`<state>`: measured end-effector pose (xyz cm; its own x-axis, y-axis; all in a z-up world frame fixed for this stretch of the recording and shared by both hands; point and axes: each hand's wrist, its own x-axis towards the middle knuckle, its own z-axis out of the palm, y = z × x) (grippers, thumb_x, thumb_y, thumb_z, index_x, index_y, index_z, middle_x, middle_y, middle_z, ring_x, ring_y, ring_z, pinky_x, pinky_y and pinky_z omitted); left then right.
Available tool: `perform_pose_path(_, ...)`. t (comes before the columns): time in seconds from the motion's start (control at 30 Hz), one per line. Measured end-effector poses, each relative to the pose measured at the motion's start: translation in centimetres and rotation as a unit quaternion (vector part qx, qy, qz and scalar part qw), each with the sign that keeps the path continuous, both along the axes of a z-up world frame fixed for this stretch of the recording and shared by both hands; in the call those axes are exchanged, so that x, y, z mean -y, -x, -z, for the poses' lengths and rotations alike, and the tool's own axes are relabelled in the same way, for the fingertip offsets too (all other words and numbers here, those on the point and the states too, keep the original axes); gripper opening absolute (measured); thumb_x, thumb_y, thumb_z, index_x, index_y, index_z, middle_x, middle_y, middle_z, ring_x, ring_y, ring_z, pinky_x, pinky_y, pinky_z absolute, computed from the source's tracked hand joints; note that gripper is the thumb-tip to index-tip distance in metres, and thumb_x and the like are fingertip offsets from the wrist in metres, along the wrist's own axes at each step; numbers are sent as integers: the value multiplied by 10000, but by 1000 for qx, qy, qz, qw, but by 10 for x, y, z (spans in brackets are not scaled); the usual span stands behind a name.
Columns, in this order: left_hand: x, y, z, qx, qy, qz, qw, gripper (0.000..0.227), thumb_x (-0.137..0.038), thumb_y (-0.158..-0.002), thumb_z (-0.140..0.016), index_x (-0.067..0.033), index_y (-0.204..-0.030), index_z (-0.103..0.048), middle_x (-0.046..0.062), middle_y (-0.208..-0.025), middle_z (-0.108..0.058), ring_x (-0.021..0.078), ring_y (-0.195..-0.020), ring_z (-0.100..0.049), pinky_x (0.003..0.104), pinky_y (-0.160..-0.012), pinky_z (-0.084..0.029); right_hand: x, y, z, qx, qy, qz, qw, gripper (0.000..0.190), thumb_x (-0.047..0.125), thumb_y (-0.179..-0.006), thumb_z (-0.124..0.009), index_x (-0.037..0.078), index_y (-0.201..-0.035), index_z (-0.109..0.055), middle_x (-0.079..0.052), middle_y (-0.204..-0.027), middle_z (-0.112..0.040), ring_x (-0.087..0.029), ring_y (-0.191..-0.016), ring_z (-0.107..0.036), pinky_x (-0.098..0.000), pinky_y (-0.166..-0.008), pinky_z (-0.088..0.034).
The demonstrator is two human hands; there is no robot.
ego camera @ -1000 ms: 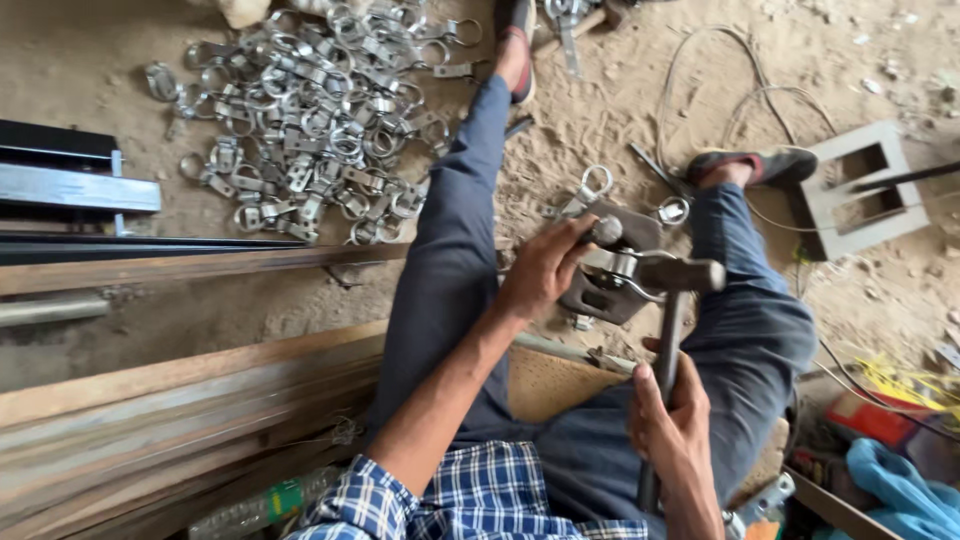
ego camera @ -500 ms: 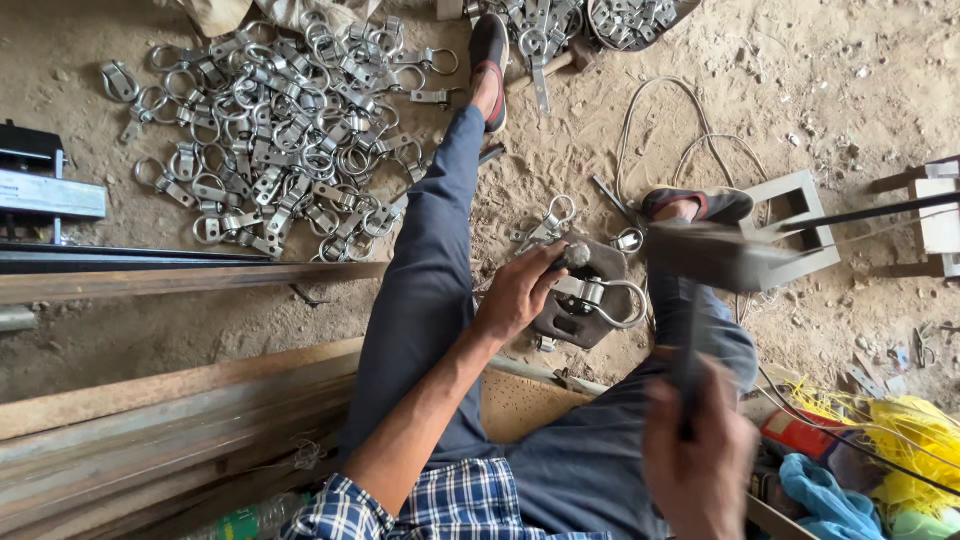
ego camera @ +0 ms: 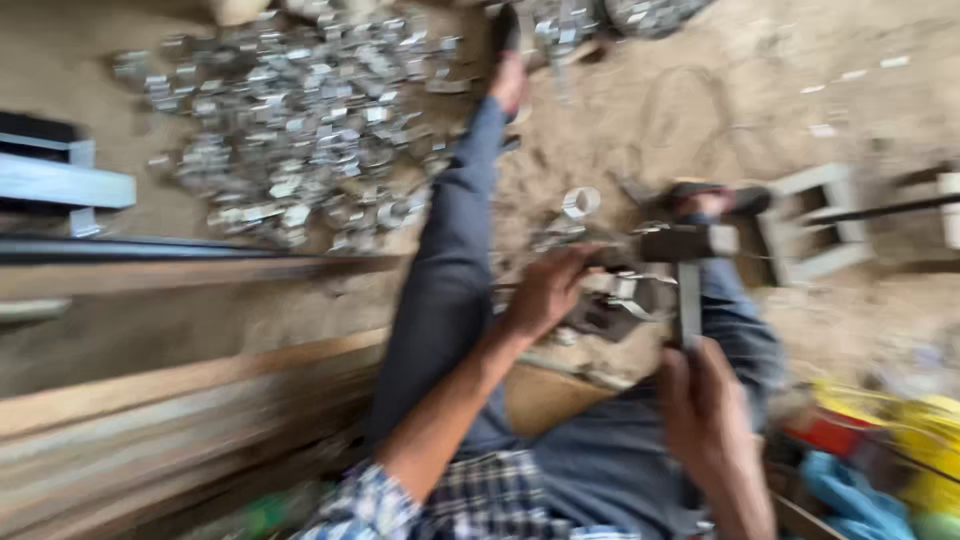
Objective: The person sits on the ground and repeatedly hammers small metal parts held in a clamp. They pick up parts from a pile, position them in the clamp, strike them with a hammer, and then remove the finished pieces.
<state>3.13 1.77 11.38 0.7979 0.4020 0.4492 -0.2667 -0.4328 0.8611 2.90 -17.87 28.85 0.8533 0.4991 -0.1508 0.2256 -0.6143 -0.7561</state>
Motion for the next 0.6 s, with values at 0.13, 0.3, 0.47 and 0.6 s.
perform_pose_path(0.13, 2, 5, 1, 21, 4, -3, 1000, 307, -172, -1068, -636, -117, -1364, -579, 159, -1175, -706, 335, -1036, -723, 401, -872, -602, 15, 16, 11, -139, -26, 140, 980, 326, 329, -1071, -416, 51, -1052, -585, -41, -554, -439, -137, -370, -371, -315, -334, -284)
perform_pose_path(0.3, -1, 9, 2, -32, 46, 9, 998, 370, -152, -1038, -653, -91, -1395, -578, 134, -1100, -717, 275, -952, -733, 387, -807, -606, 67, 47, 87, -200, -105, 236, 945, 455, 409, -1092, -343, 35, -1051, -597, -55, -474, -383, -137, -299, -276, -288, -302, -210)
perform_pose_path(0.47, -1, 4, 2, -32, 53, 24, 998, 345, -153, -1058, -631, -98, -1393, -568, 110, -1079, -724, 236, -922, -742, 354, -789, -622, 131, 53, 179, -163, -145, 203, 955, 482, 395, -1116, -341, -9, -1084, -601, -66, -449, -411, -125, -328, -324, -264, -337, -262)
perform_pose_path(0.6, -1, 4, 1, -30, 35, 19, 999, 344, -161, -1057, -636, -94, -1387, -567, 124, -1078, -726, 246, -930, -743, 367, -787, -612, 150, 49, 196, -251, -172, 236, 923, 503, 406, -1099, -288, 0, -1116, -585, -60, -441, -407, -118, -324, -324, -269, -322, -286)
